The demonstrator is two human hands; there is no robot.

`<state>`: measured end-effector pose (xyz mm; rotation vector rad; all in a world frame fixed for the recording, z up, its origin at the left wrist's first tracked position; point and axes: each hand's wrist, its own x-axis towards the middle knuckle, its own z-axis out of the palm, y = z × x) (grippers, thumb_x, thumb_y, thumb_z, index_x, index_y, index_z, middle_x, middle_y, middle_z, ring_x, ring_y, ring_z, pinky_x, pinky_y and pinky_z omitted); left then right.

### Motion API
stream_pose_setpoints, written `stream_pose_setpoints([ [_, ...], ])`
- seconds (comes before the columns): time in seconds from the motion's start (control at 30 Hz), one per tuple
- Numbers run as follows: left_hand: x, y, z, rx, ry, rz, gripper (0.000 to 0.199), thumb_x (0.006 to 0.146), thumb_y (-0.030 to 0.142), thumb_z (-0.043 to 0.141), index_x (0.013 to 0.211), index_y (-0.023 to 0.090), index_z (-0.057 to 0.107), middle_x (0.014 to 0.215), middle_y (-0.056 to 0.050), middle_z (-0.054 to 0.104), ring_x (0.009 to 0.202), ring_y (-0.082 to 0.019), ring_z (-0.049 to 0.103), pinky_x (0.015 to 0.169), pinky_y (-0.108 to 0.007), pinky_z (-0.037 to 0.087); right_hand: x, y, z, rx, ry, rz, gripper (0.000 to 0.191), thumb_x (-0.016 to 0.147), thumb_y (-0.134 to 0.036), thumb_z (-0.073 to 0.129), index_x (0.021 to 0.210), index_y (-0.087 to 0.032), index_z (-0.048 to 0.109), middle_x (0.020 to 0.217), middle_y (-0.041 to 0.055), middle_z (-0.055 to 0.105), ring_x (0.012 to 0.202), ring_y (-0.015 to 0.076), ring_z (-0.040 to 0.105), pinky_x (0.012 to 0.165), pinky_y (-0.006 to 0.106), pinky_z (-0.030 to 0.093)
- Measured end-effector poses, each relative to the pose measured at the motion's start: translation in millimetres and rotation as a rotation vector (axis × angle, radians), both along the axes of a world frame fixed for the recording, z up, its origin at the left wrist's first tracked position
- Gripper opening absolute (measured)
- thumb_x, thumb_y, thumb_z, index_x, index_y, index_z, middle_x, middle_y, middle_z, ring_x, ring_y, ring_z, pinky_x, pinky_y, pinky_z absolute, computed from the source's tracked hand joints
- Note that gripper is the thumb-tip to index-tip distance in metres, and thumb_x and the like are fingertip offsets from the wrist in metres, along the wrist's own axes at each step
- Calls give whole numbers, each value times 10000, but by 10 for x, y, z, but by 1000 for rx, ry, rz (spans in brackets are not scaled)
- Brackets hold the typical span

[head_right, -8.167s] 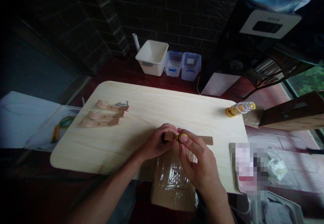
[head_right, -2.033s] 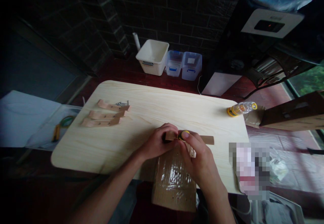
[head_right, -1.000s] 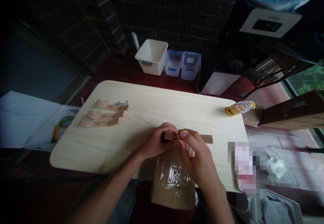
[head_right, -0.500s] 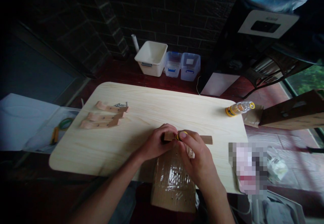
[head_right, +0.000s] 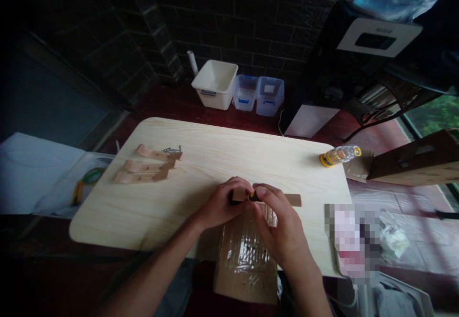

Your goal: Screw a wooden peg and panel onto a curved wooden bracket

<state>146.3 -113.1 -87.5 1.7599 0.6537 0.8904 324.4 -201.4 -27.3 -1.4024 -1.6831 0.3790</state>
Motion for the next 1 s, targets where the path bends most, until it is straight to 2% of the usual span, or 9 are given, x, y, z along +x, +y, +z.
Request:
stream_pose_setpoints([
  [0.1, -7, 3, 9, 0, -1, -12, 129, 911, 222, 749, 1032, 218, 706, 1116, -68, 747, 1097, -235, 686, 1015, -438, 550, -6, -1, -22, 24, 21, 12, 419, 955, -138, 664, 1334, -300, 589, 1225, 60, 773, 1103, 213, 761, 889, 377, 661],
  [0.2, -12, 4, 17, -6, 1, -13, 107, 916, 254, 755, 1003, 217, 705, 1107, -71, 749, 1094, -239, 687, 1018, -443, 551, -24, -10, -13, -2, 10, 5, 335, 964, -157, 654, 1271, -291, 636, 1172, 60, 787, 1052, 219, 776, 836, 364, 669],
  [0.3, -16, 3, 23, -10, 4, -11, 117, 917, 276, 761, 997, 214, 702, 1102, -73, 746, 1095, -241, 687, 1020, -445, 550, -39, -18, 0, -21, -25, -10, 327, 965, -167, 655, 1269, -287, 643, 1174, 66, 781, 1037, 220, 776, 840, 367, 668],
  [0.47, -18, -2, 26, -13, 6, -9, 125, 934, 291, 748, 1028, 224, 701, 1111, -72, 744, 1102, -240, 683, 1030, -449, 549, -20, -23, -24, 49, -48, -22, 405, 960, -133, 643, 1320, -310, 590, 1200, 63, 771, 1059, 213, 764, 869, 387, 659],
  [0.67, -11, -9, 26, -8, -1, -6, 120, 944, 291, 739, 1037, 223, 705, 1125, -77, 743, 1107, -239, 681, 1030, -445, 550, -16, -18, -2, 16, -74, -41, 339, 966, -151, 642, 1271, -298, 631, 1160, 58, 774, 1037, 212, 767, 835, 366, 661],
  [1.0, 1, -22, 5, -8, -8, 17, 149, 928, 308, 764, 1032, 222, 701, 1113, -77, 749, 1090, -241, 690, 1016, -444, 556, -1, -31, -38, 52, -18, 11, 443, 960, -115, 645, 1343, -325, 572, 1187, 50, 753, 1071, 213, 752, 874, 397, 660],
])
